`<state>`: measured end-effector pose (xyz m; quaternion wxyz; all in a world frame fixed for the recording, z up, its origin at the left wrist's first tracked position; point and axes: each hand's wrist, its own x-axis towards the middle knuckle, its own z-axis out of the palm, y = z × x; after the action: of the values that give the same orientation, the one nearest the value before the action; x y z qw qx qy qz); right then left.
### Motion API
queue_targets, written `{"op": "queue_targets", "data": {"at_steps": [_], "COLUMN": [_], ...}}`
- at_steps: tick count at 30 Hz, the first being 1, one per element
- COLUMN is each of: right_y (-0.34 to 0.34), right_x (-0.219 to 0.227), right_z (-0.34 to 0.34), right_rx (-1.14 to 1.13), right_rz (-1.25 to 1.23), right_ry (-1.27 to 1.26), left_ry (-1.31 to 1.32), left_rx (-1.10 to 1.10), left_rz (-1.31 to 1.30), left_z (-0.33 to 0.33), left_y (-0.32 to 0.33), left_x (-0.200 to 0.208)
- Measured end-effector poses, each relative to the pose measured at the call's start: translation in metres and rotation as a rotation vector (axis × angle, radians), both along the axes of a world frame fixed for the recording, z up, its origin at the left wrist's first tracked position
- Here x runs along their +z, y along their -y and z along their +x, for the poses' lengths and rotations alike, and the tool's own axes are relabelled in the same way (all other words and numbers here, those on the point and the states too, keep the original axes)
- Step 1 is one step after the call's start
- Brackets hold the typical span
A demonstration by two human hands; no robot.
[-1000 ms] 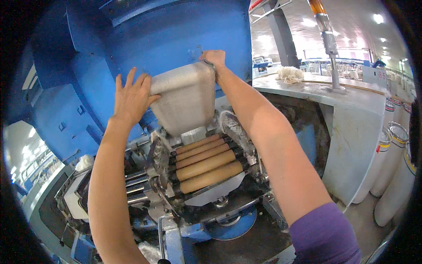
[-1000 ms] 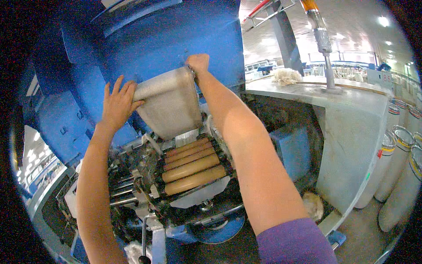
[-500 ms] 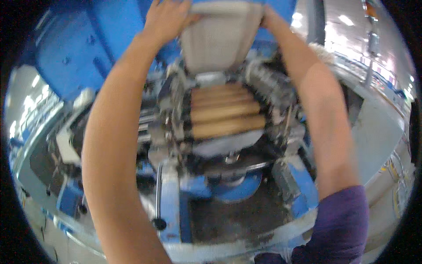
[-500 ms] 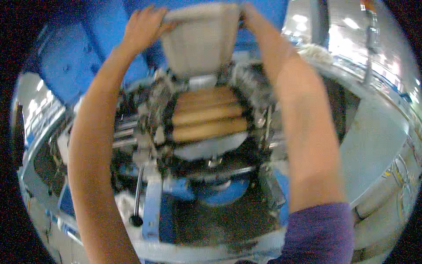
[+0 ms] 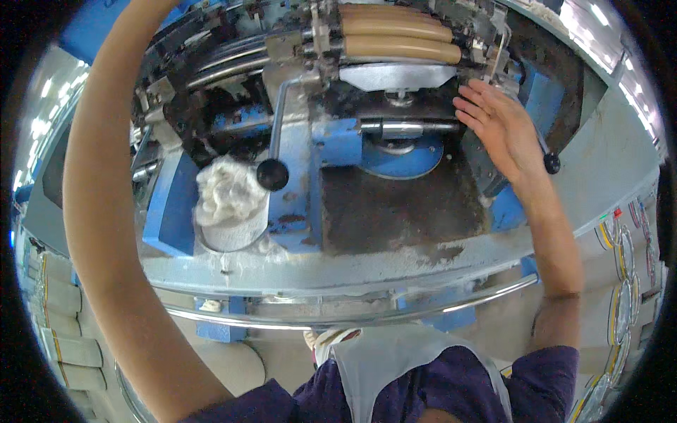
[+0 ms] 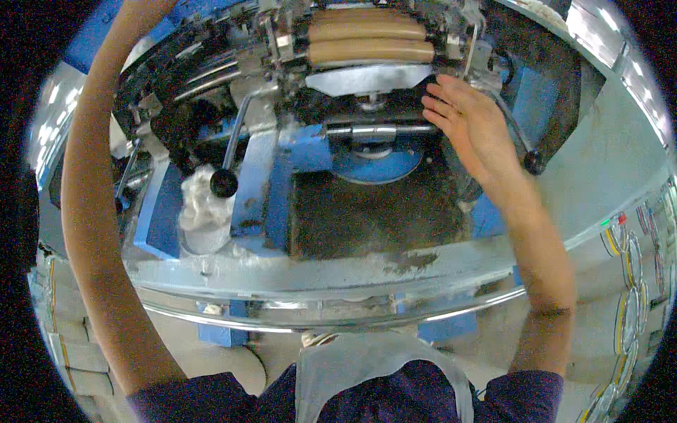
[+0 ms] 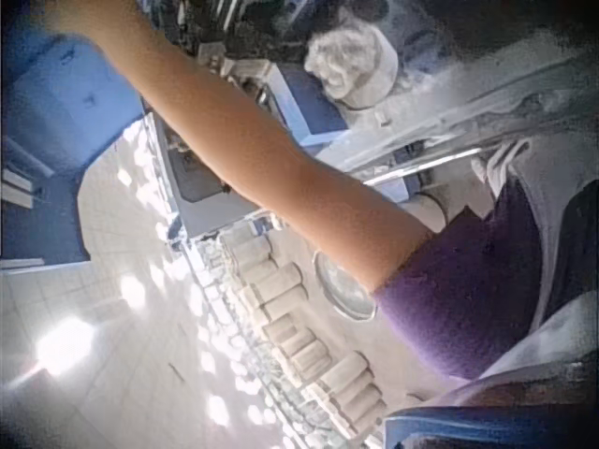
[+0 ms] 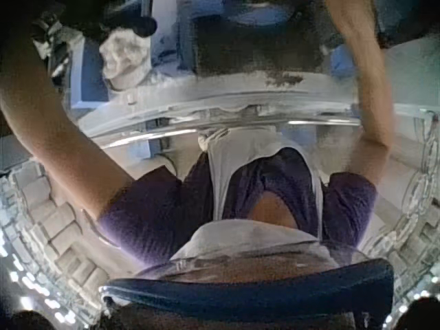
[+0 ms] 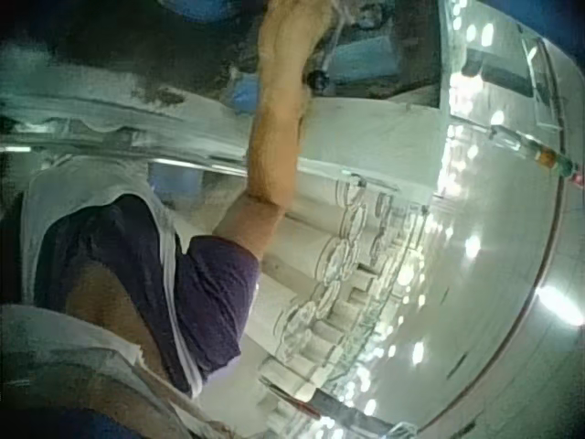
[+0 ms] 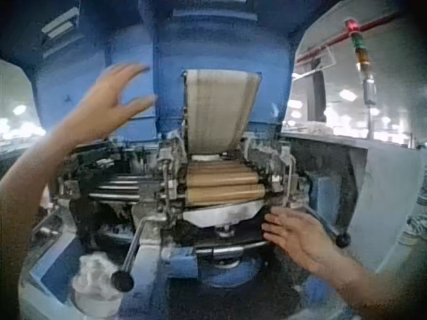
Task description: The person operates a textile machine by using a long stick to guide cotton fibers, then removes a large cylindrical cotton bale from a container and places it into the machine. They adjust internal rollers and levers, feed cotton into the mechanism, and continue manipulating the machine's components.
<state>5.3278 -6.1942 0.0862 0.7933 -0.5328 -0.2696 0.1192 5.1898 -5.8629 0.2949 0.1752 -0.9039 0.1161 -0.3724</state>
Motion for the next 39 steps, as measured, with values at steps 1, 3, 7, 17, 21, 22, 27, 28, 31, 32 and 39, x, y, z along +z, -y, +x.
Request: {"op": "queue_targets", "data": {"at_steps": [1,3,7,17,21,22,27,28,31,32,39], "right_y": [-0.008,-0.022,-0.052,-0.128,-0.131,-0.131,-0.135,-0.138,-0.146,-0.149,-0.142], "right_x": [-0.011,-0.022,-0.036,-0.033,-0.030,-0.031,-0.042,-0.045,-0.054,-0.056,-0.050], "right_z": [0.001,0.010,0.050,0.098,0.096,0.096,0.103,0.106,0.118,0.122,0.108], "right_rx": [-0.055,-0.221,-0.287,-0.328,-0.352,-0.330,-0.313,-0.323,-0.349,-0.362,-0.438], "right_rz": [0.041,0.134,0.264,0.520,0.559,0.551,0.588,0.555,0.570,0.583,0.466], "right_ry": [-0.097,-0.301,-0.411,-0.512,-0.601,-0.593,-0.551,-0.508,-0.458,-0.468,-0.399], "left_ry": [-0.193,0.189,0.066,-0.126,0.399,0.509,0.495,0.484,0.320,0.278,0.234], "left_rx": [0.061,-0.065,-0.005,-0.647,-0.800,-0.740,-0.914,-0.929,-0.970,-0.997,-1.100], "left_rz": [-0.031,-0.433,-0.316,-1.497,-2.301,-2.388,-2.683,-2.643,-2.581,-2.531,-2.624], "left_z": [-0.048,-0.076,-0.154,-0.073,0.059,0.085,0.164,0.170,0.185,0.188,0.196], "left_y": [-0.001,0.003,0.018,0.143,0.137,0.126,0.095,0.092,0.084,0.081,0.075], "left_x": [-0.015,-0.090,-0.189,-0.262,-0.259,-0.256,-0.254,-0.254,-0.251,-0.251,-0.245]}}
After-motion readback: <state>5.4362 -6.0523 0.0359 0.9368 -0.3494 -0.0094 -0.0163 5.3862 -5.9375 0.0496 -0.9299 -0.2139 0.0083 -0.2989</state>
